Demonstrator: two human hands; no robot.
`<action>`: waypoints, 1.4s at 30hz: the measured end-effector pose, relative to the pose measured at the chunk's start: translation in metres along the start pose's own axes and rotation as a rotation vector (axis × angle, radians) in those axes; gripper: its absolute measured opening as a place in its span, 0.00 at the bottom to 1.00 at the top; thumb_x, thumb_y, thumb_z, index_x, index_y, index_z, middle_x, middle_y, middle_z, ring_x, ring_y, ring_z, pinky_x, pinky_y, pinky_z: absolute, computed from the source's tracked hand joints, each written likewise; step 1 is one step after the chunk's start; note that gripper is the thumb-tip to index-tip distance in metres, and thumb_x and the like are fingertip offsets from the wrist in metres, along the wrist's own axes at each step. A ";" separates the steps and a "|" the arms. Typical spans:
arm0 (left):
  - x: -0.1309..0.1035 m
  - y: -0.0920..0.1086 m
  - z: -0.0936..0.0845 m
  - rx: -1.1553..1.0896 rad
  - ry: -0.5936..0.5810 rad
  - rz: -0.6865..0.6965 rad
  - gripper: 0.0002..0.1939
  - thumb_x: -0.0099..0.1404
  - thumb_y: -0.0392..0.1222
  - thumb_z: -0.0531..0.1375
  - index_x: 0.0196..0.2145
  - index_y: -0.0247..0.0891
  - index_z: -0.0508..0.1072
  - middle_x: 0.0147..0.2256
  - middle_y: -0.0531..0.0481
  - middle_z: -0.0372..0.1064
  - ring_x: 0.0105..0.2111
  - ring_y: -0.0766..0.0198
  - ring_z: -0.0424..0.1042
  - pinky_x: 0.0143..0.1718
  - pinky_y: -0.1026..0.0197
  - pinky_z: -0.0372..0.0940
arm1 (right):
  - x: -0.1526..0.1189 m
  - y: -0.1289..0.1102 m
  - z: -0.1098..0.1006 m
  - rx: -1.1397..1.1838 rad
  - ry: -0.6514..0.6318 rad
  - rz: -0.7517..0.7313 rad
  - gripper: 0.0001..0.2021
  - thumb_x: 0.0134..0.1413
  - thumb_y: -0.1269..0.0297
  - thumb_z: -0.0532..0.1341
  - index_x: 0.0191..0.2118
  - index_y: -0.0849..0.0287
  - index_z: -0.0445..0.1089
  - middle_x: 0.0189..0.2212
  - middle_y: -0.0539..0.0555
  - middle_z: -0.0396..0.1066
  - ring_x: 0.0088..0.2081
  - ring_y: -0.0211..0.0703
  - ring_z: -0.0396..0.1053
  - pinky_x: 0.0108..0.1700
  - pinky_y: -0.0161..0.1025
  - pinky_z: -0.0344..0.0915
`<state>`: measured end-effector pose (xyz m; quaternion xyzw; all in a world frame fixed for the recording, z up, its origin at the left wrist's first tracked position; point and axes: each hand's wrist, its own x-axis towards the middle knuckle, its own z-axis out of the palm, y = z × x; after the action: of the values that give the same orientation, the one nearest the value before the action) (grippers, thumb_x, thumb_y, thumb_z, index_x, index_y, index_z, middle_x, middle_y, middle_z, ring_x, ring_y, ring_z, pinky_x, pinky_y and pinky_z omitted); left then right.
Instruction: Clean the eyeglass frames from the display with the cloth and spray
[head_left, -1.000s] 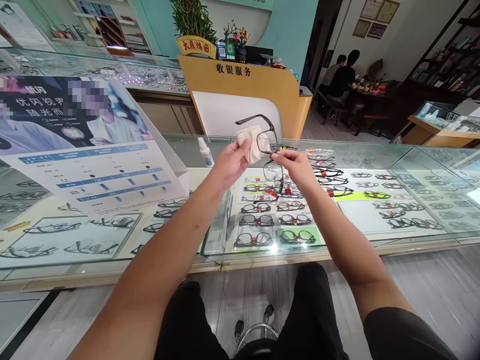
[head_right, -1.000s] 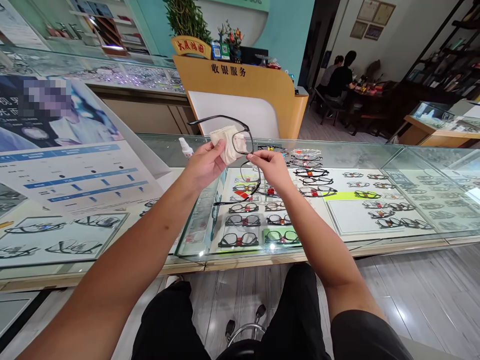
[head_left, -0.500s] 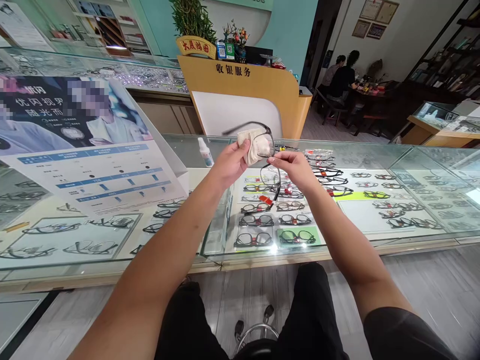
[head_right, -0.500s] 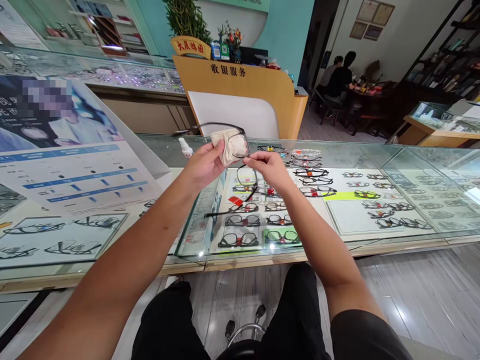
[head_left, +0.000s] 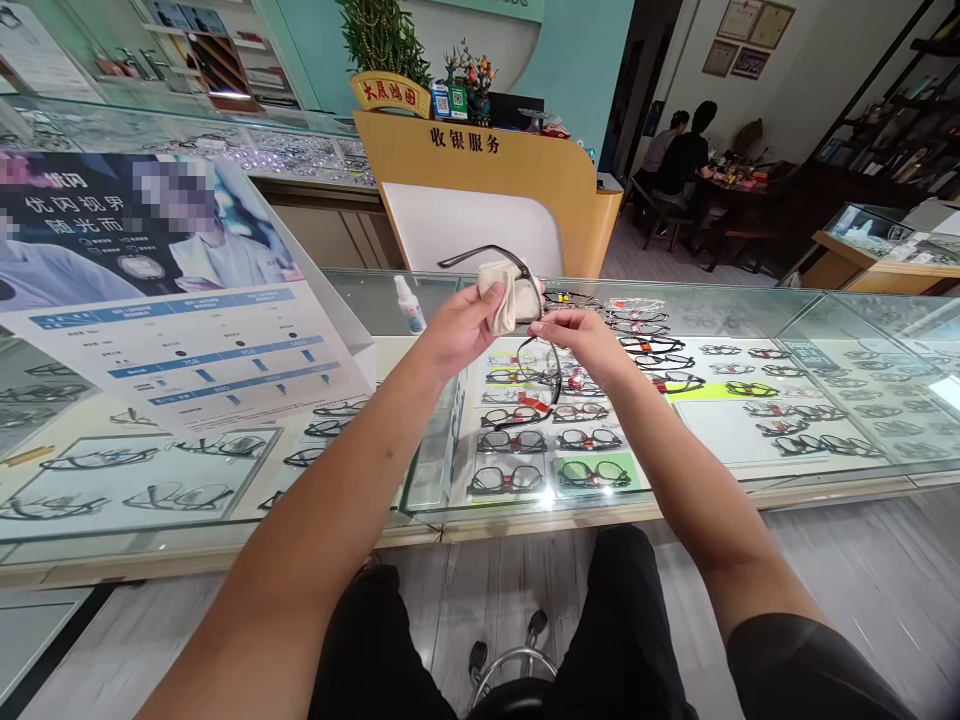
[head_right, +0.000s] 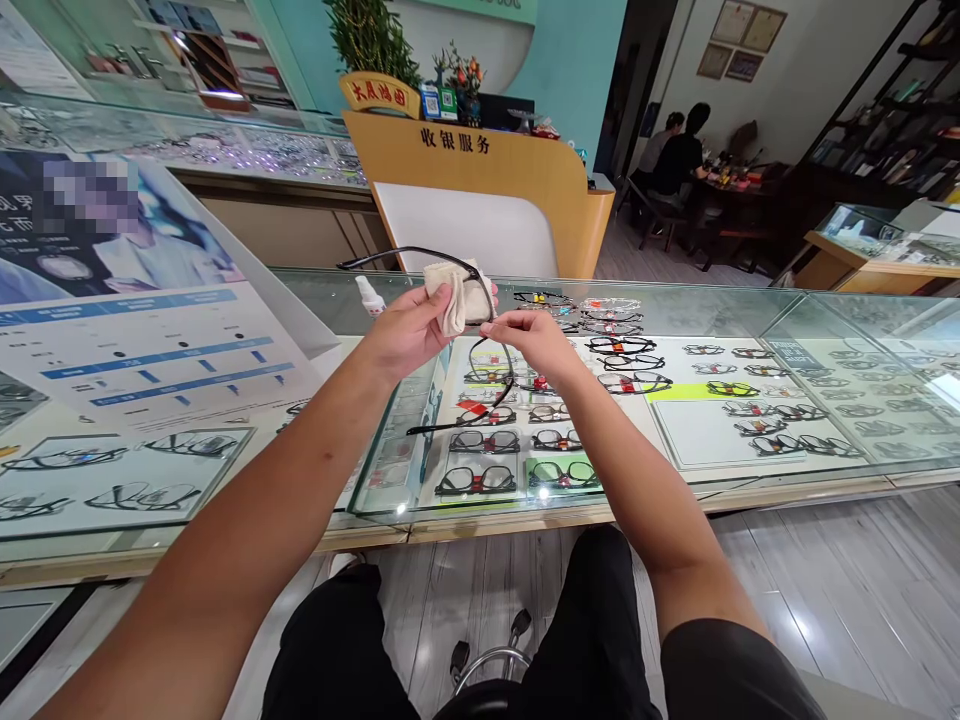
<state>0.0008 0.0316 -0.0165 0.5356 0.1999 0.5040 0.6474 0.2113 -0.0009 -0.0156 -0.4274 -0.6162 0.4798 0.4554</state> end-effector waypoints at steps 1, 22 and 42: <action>0.000 0.000 -0.001 0.014 -0.013 -0.007 0.22 0.67 0.55 0.76 0.48 0.36 0.84 0.51 0.38 0.86 0.60 0.46 0.82 0.64 0.46 0.77 | 0.000 0.000 0.000 0.010 0.007 0.008 0.24 0.43 0.38 0.80 0.32 0.56 0.84 0.29 0.50 0.72 0.34 0.40 0.56 0.39 0.43 0.51; -0.001 0.012 -0.015 0.448 -0.073 -0.096 0.33 0.45 0.61 0.85 0.37 0.37 0.80 0.35 0.46 0.82 0.34 0.59 0.78 0.37 0.59 0.71 | 0.007 0.010 -0.015 -0.043 -0.145 0.075 0.20 0.46 0.41 0.80 0.31 0.55 0.86 0.29 0.50 0.73 0.34 0.41 0.54 0.38 0.43 0.48; -0.002 -0.009 0.002 0.231 0.123 0.050 0.29 0.53 0.62 0.82 0.40 0.36 0.84 0.39 0.43 0.84 0.37 0.57 0.80 0.39 0.57 0.74 | 0.003 0.005 -0.007 0.046 -0.100 0.066 0.24 0.48 0.37 0.79 0.35 0.56 0.86 0.30 0.50 0.73 0.32 0.39 0.52 0.36 0.43 0.47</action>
<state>0.0056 0.0302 -0.0244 0.5793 0.2825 0.5256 0.5553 0.2180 0.0046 -0.0189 -0.4127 -0.6125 0.5292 0.4176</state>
